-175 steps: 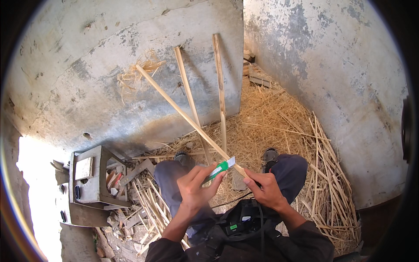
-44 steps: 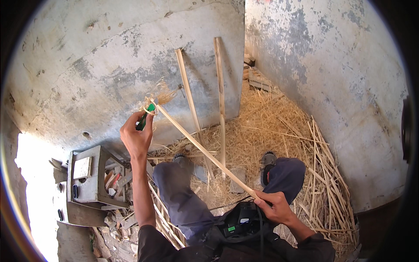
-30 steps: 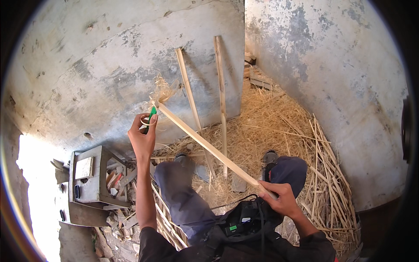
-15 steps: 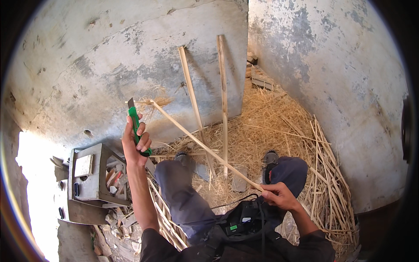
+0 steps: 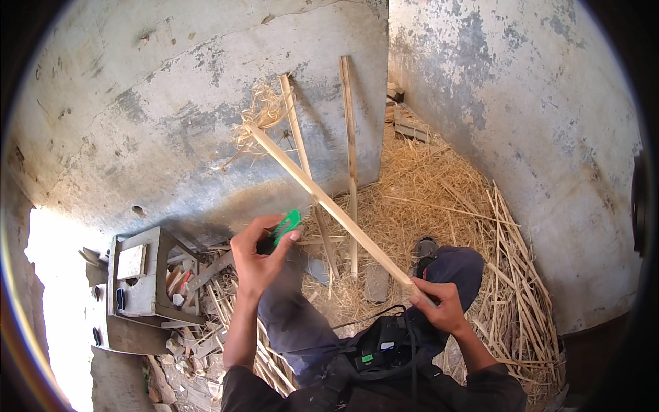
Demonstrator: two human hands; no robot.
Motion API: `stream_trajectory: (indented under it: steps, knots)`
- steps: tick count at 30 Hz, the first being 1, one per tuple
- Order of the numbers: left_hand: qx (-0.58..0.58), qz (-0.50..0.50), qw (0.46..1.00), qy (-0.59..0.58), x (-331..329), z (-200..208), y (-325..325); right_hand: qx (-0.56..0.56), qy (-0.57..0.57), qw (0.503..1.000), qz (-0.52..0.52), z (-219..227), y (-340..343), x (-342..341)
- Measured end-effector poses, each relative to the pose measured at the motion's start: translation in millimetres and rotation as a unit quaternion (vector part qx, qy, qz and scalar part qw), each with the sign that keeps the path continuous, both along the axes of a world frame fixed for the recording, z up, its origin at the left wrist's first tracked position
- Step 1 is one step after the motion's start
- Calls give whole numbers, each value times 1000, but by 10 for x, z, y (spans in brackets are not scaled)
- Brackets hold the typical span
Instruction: The person sits on a straw-covered floor and uses a green utility knife to shave the outer layer off a long bamboo stick. They hold the stick with one hand and scrape the blade along its length with the other, rotating the stick to work on different sides.
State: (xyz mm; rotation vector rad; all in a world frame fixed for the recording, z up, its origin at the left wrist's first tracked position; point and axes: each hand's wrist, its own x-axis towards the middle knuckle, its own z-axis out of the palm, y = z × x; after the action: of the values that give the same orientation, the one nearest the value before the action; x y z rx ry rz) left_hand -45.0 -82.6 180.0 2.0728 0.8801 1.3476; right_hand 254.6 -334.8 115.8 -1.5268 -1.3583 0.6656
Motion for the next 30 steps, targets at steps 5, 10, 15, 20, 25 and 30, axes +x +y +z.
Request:
stream_trajectory:
  steps: [5, 10, 15, 20, 25, 30]
  knots:
    - [78, 52, 994, 51, 108, 51, -148, 26, -19, 999, -5, 39, 10, -61]
    - [105, 59, 992, 42, 172, 80, -182, 6, -8, 1000, 0, 73, 7, -77]
    - [100, 72, 991, 45, 194, 101, -178, 26, -33, 999, -1, 61, 8, -86]
    - [96, 129, 986, 40, 183, 127, -130, 34, -45, 998, 0, 65, 4, -106]
    - [87, 125, 988, 32, 124, 137, -75, 3, -38, 999, 10, 69, -24, -109]
    - [71, 126, 989, 31, 107, 168, -102, 58, -57, 997, -6, 45, 7, -145]
